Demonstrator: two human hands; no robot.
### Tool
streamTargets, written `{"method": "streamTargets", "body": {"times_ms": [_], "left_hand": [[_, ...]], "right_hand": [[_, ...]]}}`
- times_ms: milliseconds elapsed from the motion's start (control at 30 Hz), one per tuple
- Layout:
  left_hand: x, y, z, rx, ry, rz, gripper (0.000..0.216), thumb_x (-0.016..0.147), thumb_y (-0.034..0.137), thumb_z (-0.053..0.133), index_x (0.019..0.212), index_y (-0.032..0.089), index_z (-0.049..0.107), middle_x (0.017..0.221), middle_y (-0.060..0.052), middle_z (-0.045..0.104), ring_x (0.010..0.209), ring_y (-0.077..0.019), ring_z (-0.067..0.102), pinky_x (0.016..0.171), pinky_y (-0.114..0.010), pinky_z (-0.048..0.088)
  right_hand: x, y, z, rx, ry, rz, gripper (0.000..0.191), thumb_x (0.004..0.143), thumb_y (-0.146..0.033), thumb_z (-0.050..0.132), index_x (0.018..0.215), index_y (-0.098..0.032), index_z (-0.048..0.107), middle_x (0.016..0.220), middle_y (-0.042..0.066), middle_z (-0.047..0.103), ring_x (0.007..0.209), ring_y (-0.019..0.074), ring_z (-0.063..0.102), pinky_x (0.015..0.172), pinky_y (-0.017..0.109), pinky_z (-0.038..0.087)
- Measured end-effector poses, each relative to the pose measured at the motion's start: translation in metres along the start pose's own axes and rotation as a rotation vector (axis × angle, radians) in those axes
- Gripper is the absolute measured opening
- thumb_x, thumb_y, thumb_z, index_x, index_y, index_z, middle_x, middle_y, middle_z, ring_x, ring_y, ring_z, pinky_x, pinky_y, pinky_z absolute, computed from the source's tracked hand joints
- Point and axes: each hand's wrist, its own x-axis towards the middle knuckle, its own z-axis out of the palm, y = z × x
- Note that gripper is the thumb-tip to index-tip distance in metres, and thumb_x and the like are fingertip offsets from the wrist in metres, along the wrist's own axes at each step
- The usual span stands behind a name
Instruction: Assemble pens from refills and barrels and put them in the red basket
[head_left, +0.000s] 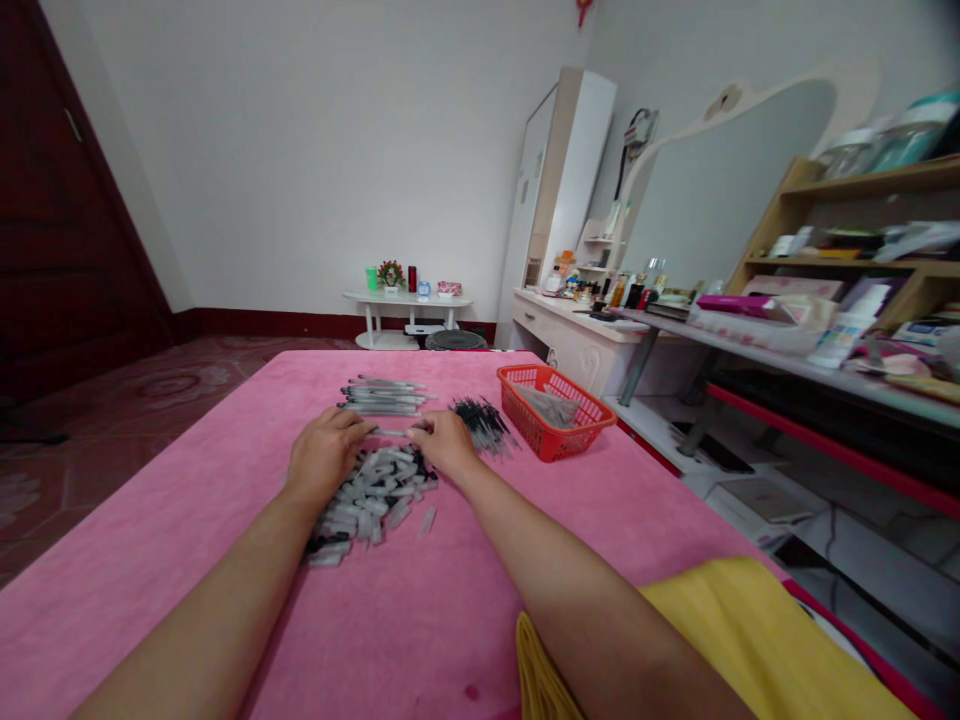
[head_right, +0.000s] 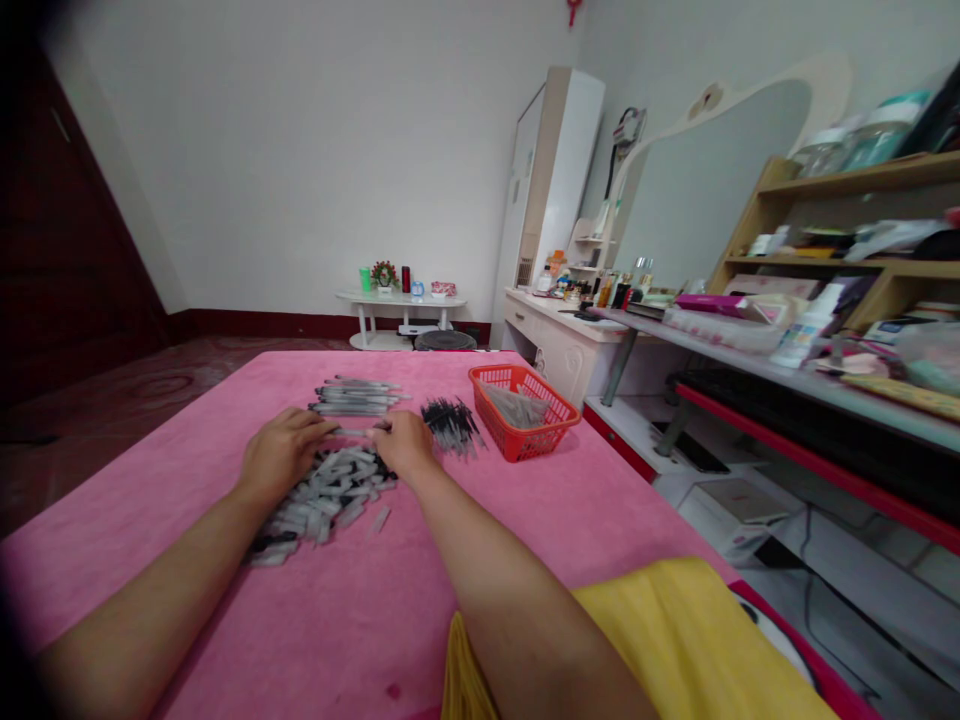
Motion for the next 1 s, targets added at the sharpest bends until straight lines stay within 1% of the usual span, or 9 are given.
{"method": "streamTargets", "body": {"times_ms": [133,233,367,467,567,633,733,800,1000], "left_hand": [[0.0,0.003,-0.002,0.012,0.001,-0.014,0.026,0.084,0.023,0.047,0.096,0.025,0.07,0.088,-0.006,0.066,0.084,-0.021,0.054,0.07,-0.031,0.044],[0.001,0.006,-0.006,0.015,-0.007,-0.038,0.027,0.085,0.023,0.046,0.098,0.025,0.07,0.089,-0.006,0.066,0.086,-0.0211,0.054,0.07,-0.031,0.044],[0.002,0.007,-0.009,0.003,-0.027,-0.037,0.028,0.085,0.022,0.045,0.098,0.025,0.07,0.088,-0.006,0.066,0.085,-0.0213,0.052,0.07,-0.032,0.043],[0.002,0.007,-0.008,-0.011,-0.025,-0.045,0.026,0.085,0.023,0.047,0.097,0.025,0.07,0.087,-0.006,0.065,0.085,-0.0213,0.052,0.071,-0.032,0.043],[0.002,0.007,-0.008,-0.014,-0.041,-0.05,0.026,0.084,0.021,0.047,0.096,0.024,0.07,0.087,-0.006,0.065,0.087,-0.0216,0.051,0.073,-0.032,0.042],[0.002,0.008,-0.009,-0.021,-0.057,-0.044,0.026,0.085,0.02,0.047,0.097,0.024,0.069,0.088,-0.006,0.065,0.087,-0.0216,0.05,0.073,-0.032,0.041],[0.003,0.01,-0.012,-0.034,-0.069,-0.035,0.027,0.086,0.02,0.046,0.097,0.024,0.069,0.088,-0.005,0.064,0.087,-0.0212,0.05,0.074,-0.032,0.041],[0.003,0.01,-0.013,-0.039,-0.065,-0.032,0.027,0.086,0.021,0.045,0.098,0.024,0.069,0.088,-0.005,0.064,0.087,-0.021,0.05,0.074,-0.032,0.041],[0.004,0.01,-0.013,-0.057,-0.065,-0.022,0.026,0.087,0.021,0.045,0.097,0.023,0.069,0.086,-0.006,0.064,0.088,-0.0207,0.05,0.074,-0.032,0.041]], "right_hand": [[0.002,0.003,0.002,0.052,0.01,-0.047,0.019,0.067,-0.03,0.068,0.084,-0.022,0.07,0.077,0.0,0.07,0.069,0.0139,0.061,0.061,0.021,0.041],[0.003,0.005,0.003,0.019,-0.005,-0.046,0.021,0.074,-0.038,0.061,0.076,-0.02,0.071,0.071,0.001,0.069,0.067,0.0149,0.061,0.059,0.022,0.04],[0.004,0.005,0.003,0.02,-0.018,-0.038,0.013,0.071,-0.029,0.063,0.077,-0.02,0.071,0.072,0.001,0.069,0.067,0.0142,0.061,0.058,0.021,0.039],[0.002,0.0,0.0,0.028,-0.018,-0.051,0.017,0.07,-0.032,0.065,0.081,-0.019,0.071,0.074,0.001,0.07,0.068,0.0142,0.061,0.058,0.021,0.039],[-0.001,-0.005,-0.004,-0.025,-0.034,-0.021,0.028,0.078,-0.041,0.056,0.071,-0.018,0.07,0.066,0.002,0.068,0.063,0.0147,0.061,0.056,0.022,0.038],[-0.002,-0.006,-0.005,-0.063,-0.033,-0.003,0.027,0.079,-0.038,0.056,0.068,-0.018,0.07,0.063,0.002,0.067,0.062,0.0149,0.061,0.055,0.022,0.038],[0.0,-0.004,-0.004,-0.041,-0.024,-0.026,0.012,0.071,-0.028,0.063,0.077,-0.02,0.071,0.071,0.001,0.07,0.068,0.0146,0.062,0.057,0.021,0.039],[0.002,-0.001,-0.001,0.002,-0.029,-0.048,0.016,0.069,-0.024,0.066,0.083,-0.021,0.071,0.077,0.001,0.071,0.07,0.0142,0.063,0.059,0.02,0.04],[0.004,0.002,-0.002,-0.017,-0.113,-0.029,0.019,0.079,-0.029,0.057,0.075,-0.019,0.072,0.064,0.001,0.069,0.055,0.0125,0.061,0.055,0.021,0.04]]}}
